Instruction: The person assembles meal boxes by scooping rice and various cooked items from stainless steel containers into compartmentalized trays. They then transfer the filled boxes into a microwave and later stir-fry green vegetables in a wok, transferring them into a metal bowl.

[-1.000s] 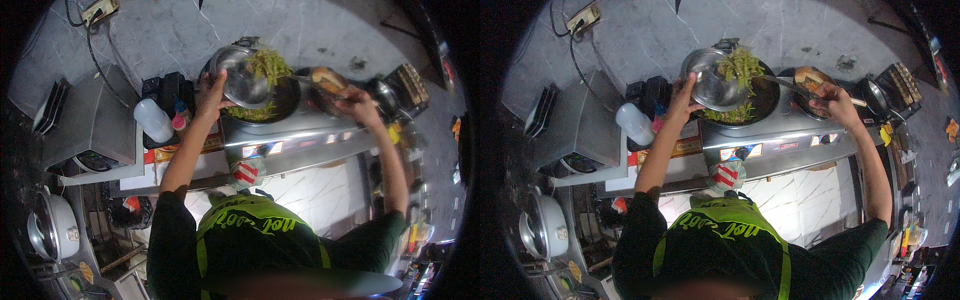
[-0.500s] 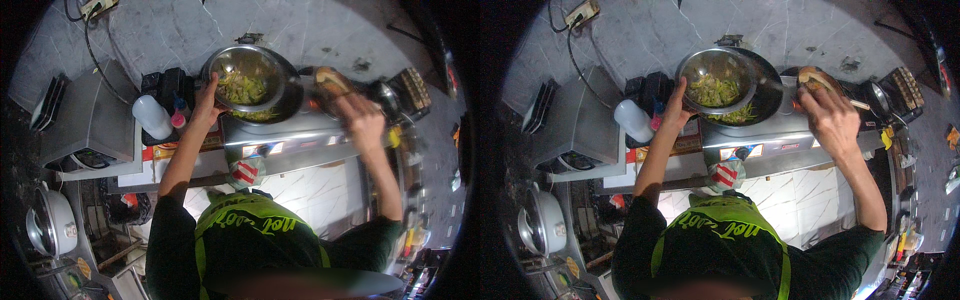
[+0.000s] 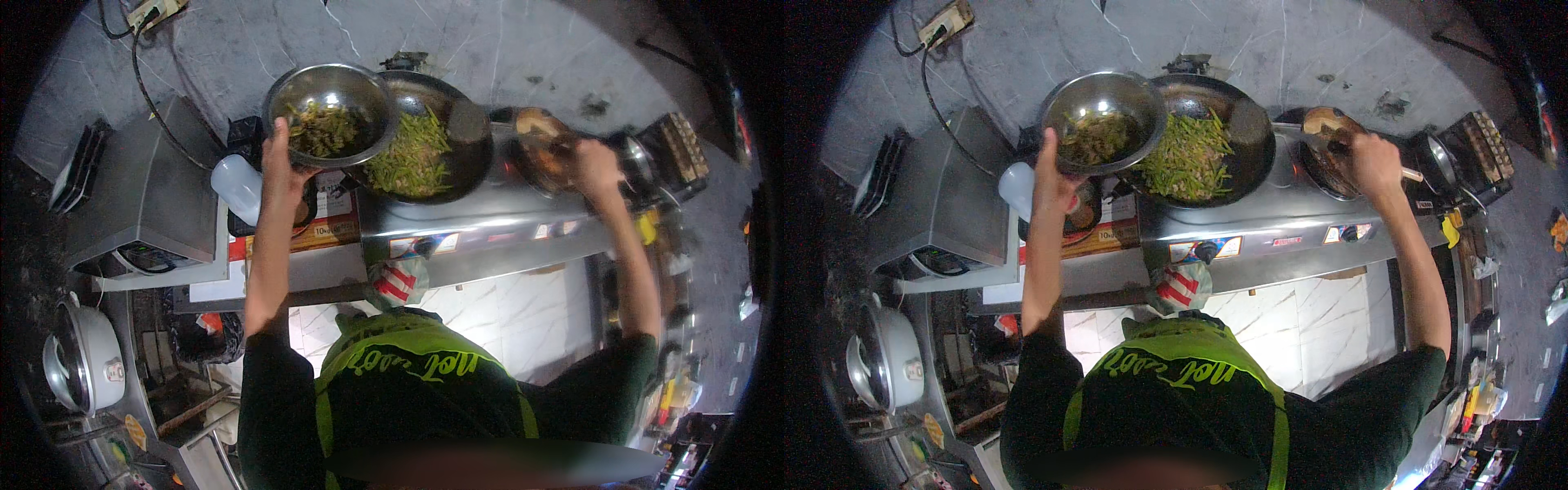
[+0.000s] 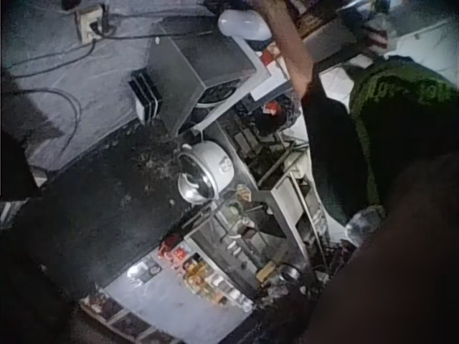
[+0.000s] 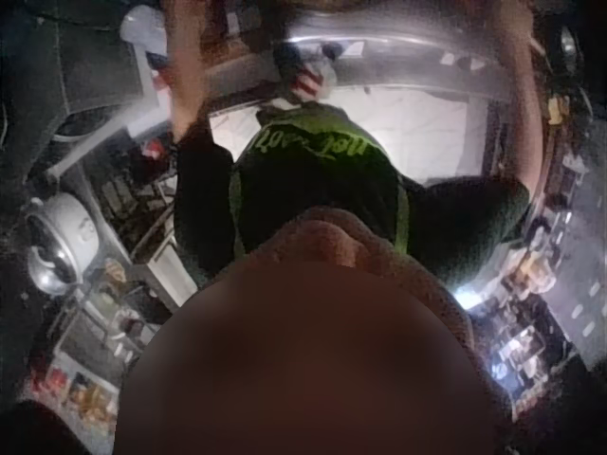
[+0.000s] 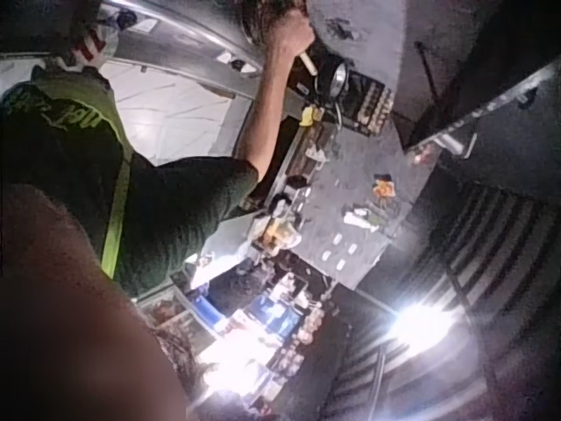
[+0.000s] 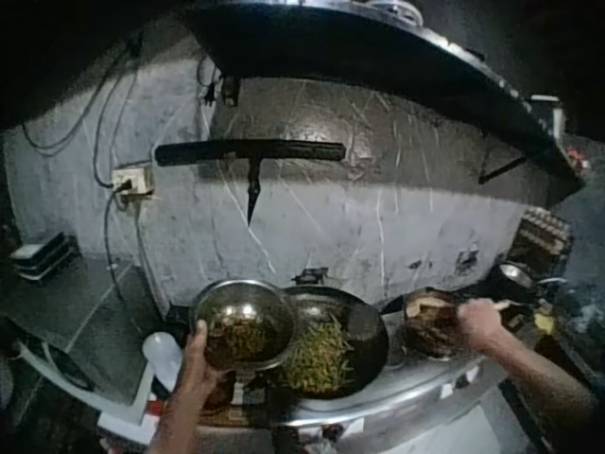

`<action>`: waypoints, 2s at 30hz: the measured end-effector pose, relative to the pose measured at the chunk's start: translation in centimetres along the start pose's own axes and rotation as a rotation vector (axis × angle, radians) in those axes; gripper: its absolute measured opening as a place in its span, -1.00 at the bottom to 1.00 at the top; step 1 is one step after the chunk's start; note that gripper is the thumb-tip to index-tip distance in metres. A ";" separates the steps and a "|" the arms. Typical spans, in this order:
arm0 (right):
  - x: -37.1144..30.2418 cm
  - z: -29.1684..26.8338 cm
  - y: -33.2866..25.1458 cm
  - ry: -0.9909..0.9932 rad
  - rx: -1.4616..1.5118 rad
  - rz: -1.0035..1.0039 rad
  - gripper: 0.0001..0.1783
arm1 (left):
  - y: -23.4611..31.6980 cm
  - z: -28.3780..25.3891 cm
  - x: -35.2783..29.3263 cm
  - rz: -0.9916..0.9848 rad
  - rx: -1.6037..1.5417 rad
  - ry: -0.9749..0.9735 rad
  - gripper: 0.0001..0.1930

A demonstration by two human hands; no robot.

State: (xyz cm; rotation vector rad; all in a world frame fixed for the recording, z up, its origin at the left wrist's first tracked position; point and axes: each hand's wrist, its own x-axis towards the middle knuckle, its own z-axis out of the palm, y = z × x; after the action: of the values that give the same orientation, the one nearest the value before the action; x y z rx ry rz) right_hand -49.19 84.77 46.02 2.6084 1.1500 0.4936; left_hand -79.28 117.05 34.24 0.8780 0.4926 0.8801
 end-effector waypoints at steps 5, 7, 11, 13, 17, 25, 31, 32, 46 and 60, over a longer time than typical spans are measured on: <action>4.7 5.1 1.5 -0.028 0.002 -0.105 -0.62 | 2.7 -1.1 -2.7 0.050 0.032 0.090 -0.35; 6.6 8.0 0.5 -0.020 0.226 -0.168 -0.61 | 3.3 -1.2 -3.7 0.071 0.062 0.136 -0.37; 7.5 14.3 -4.7 -0.211 0.791 -0.087 -0.61 | 3.9 -0.3 -6.0 0.054 0.138 0.223 -0.32; 6.9 14.4 -5.8 -0.320 0.998 -0.017 -0.63 | 3.8 -1.0 -6.1 0.047 0.104 0.214 -0.32; 5.2 14.3 -4.6 -0.420 1.234 0.069 -0.67 | 3.3 -2.0 -5.7 0.056 0.077 0.183 -0.31; 1.2 12.3 -3.0 -0.329 1.419 0.123 -0.68 | 3.3 -1.7 -3.8 0.106 0.108 0.175 -0.30; -1.6 13.0 -1.3 -0.290 1.468 0.123 -0.72 | 3.1 -0.2 -3.1 0.113 0.242 0.168 -0.12; -2.0 12.2 -0.5 -0.309 1.476 0.188 -0.72 | 2.9 -0.2 -2.7 0.109 0.253 0.149 -0.09; -6.9 -4.9 -5.2 0.595 0.331 -0.311 -0.67 | -3.0 3.9 -2.5 -0.217 -0.034 -0.117 -0.34; -6.0 -8.5 -2.7 0.435 0.490 -0.228 -0.73 | -0.1 1.3 -3.0 -0.135 -0.025 -0.058 -0.28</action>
State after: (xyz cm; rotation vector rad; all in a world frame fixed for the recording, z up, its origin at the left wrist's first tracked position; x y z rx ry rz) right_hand -58.14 82.83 51.63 2.7823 1.8922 0.8492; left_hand -80.00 113.92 34.95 0.8353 0.4836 0.7347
